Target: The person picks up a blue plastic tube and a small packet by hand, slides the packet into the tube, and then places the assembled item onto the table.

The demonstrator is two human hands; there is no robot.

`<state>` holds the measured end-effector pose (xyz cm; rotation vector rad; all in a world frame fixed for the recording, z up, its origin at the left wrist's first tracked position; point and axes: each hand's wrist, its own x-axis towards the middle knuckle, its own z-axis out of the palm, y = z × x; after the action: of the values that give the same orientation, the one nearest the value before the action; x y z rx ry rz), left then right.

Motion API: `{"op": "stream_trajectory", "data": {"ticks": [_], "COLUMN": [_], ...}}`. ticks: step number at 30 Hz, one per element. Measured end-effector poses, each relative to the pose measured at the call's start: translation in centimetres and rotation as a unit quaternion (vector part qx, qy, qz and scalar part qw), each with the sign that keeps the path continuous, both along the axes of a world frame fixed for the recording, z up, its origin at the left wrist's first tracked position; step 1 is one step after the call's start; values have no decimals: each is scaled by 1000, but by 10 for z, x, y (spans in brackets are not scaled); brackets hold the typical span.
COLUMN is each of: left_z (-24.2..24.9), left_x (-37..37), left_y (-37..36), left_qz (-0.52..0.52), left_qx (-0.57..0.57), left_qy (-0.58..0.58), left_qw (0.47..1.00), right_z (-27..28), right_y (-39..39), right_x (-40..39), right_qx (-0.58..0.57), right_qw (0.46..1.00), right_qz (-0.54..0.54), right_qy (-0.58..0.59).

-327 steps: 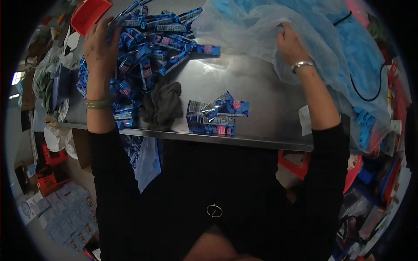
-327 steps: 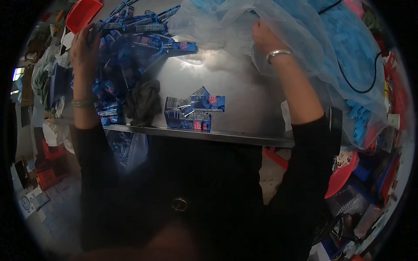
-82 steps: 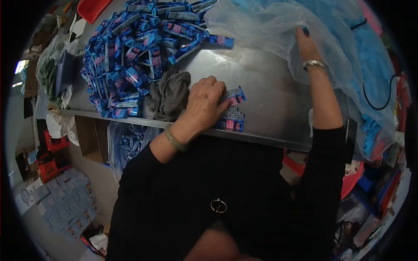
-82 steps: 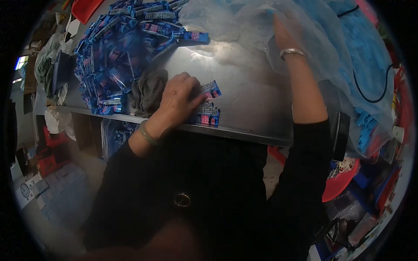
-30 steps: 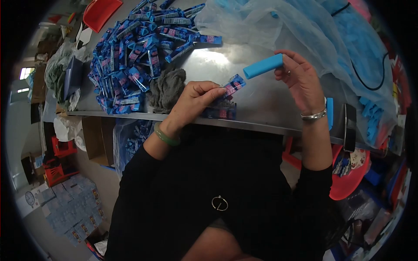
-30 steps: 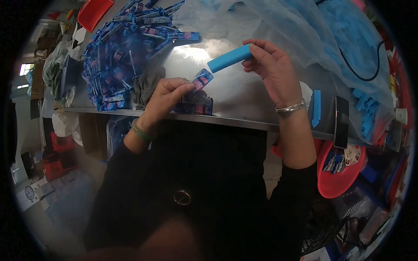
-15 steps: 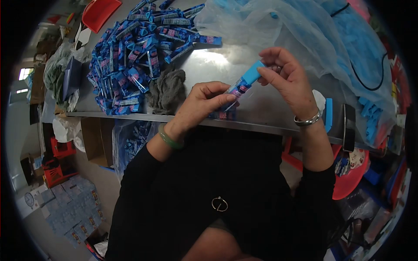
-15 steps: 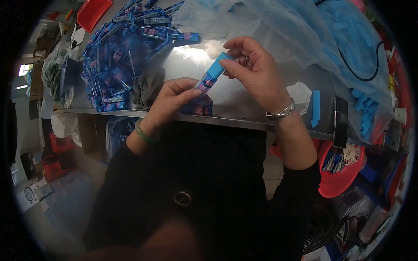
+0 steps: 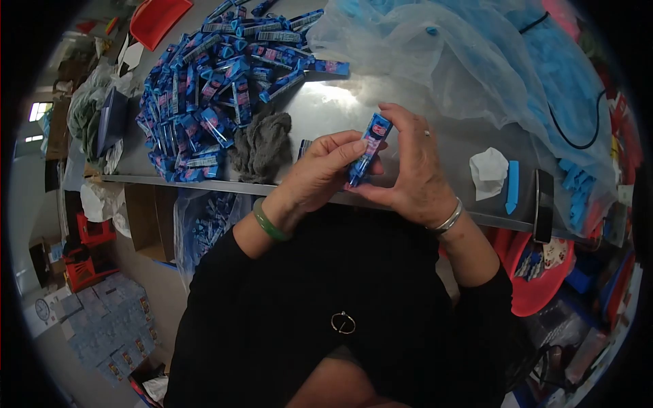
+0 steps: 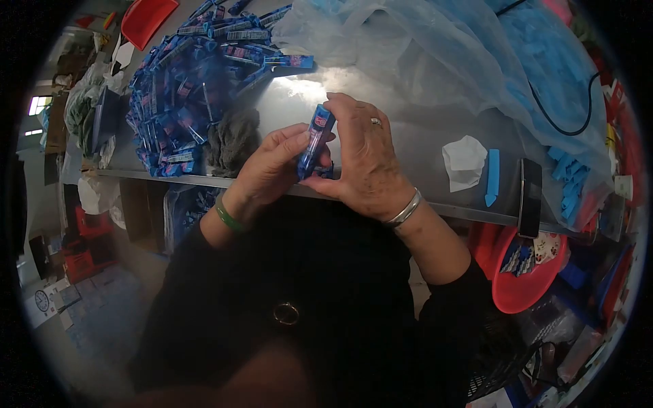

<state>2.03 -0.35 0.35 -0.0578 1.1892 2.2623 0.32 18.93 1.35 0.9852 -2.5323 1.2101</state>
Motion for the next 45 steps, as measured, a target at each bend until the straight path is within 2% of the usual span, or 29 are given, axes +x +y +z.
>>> {"op": "stream_trajectory", "data": {"ticks": [8,14,15,18,19,20,22,24,25,26,27,28,30,31,32,33,34,36,40,45], "left_z": [1,-1,0,10,17,25,47,54,61,68,72,76,71,62,49,41,34,21,5,-16], "left_x": [2,-2,-5,-26,-38,-52,-82,-112,-118,-124,-127,-125,-114,-104,-91,-76,-60,-38,-10,0], "left_y": [2,0,-3,-29,-47,-68,-120,-173,-186,-197,-202,-189,-148,-130,-112,-95,-81,-66,-55,-50], "left_qz": [-13,-12,-13,41,83,123,195,270,270,262,235,235,259,230,197,135,72,-15,-61,-85], "left_qx": [91,103,104,-37,-99,-160,-403,-600,-600,-739,-822,-823,-761,-719,-665,-639,-606,-615,-593,-577], "left_qy": [-42,-56,-54,74,147,218,285,404,404,468,496,496,559,566,561,526,482,481,462,474], "left_qw": [995,993,993,996,981,955,848,636,636,408,149,148,202,330,452,544,629,625,657,660], "right_z": [3,-2,-1,6,6,-5,-24,-21,-27,-36,-44,-48,-63,-112,-160,-212,-214,-218,-206,-163], "right_y": [-6,-7,-6,6,14,23,45,47,49,50,49,46,40,60,81,88,80,82,49,25], "right_x": [0,-6,-9,-34,-48,-67,-110,-134,-153,-176,-196,-210,-236,-277,-308,-361,-352,-350,-347,-316], "right_qx": [-39,-37,-35,-14,3,21,89,141,141,174,207,206,267,267,254,230,228,257,314,389], "right_qw": [999,999,999,998,997,998,990,960,960,956,952,952,926,926,931,903,907,911,910,893], "right_qz": [27,30,29,2,-23,-62,-108,-189,-189,-192,-195,-194,-264,-261,-222,-175,-172,-163,-149,-145], "right_qy": [-16,-1,-28,-63,-73,-25,10,-154,-154,-135,-115,-115,-44,-49,137,317,310,279,226,171]}}
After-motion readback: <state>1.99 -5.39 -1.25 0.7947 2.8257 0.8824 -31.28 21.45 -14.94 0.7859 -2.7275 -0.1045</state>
